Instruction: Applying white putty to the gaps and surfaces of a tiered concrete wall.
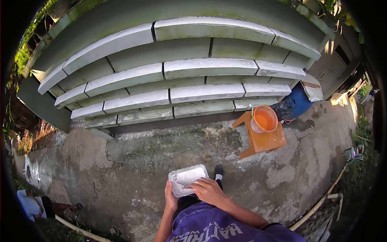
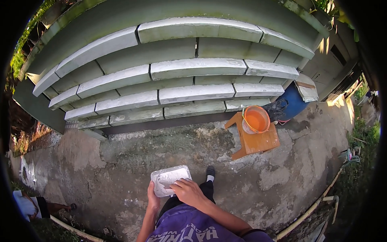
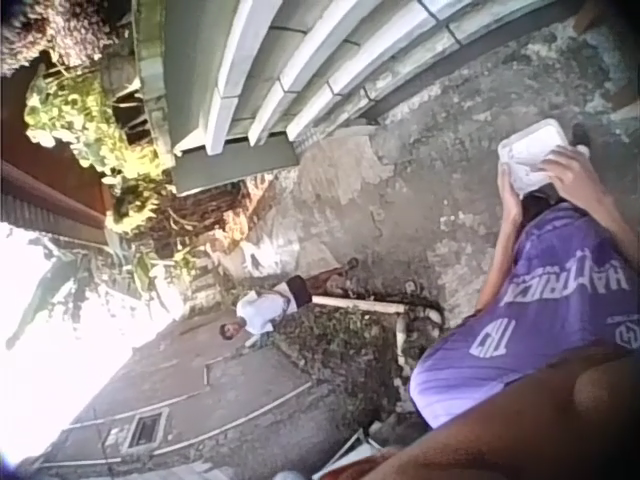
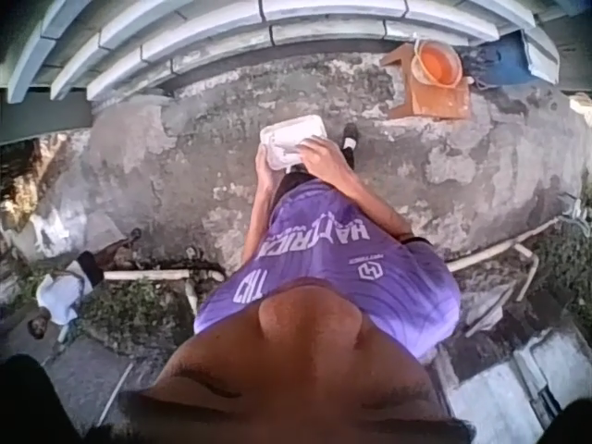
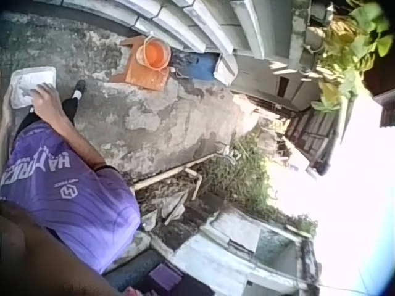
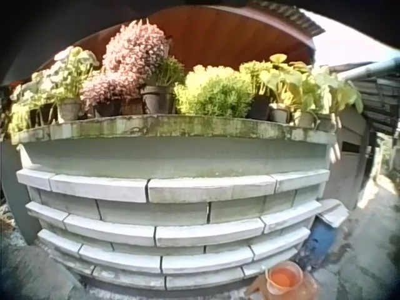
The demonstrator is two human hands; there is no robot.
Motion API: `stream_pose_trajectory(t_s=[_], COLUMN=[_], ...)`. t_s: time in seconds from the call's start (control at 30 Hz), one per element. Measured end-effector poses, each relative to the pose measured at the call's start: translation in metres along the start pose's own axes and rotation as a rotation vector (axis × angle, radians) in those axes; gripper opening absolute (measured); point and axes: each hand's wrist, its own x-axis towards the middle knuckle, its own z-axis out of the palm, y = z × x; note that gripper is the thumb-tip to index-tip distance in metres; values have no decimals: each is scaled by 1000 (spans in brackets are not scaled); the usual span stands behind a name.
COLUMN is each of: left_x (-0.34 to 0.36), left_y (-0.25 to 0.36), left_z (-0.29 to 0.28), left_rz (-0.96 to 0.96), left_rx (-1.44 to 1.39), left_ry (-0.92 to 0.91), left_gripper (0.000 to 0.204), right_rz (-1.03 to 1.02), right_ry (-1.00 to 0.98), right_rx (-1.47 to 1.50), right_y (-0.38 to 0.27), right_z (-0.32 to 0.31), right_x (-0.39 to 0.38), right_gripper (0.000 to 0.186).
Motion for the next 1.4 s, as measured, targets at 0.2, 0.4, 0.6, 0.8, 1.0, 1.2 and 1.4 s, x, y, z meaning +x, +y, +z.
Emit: stream_pose_trajectory(t_s=[0.2,0.4,0.6,0.8,1.0,1.2,1.4], left_x=[8,15,25,29,45,75,112], left_y=[-5,-13,-22,-27,-38,-59,-94], left_z=[5,17,43,74,116,167,235], left_rz=[9,-39,-26,-49,-41,-38,-51], left_rx=[25,13,46,52,46,135,225], left_ry=[-22,-49,-71,-46,-46,-97,-138], left_gripper=[52,58,58,59,58,57,62], right_rz=[53,73,102,112,123,161,205], right_ry=[4,54,87,100,92,74,60], right_rx=[-6,-35,-34,-16,-20,2,-18], right_y=[3,16,37,65,106,165,223], right_z=[-13,-36,-50,-67,-92,-129,-189], right_x=[-9,-23,-30,-32,-37,-42,-48], right_gripper=[17,12,12,15,23,32,33])
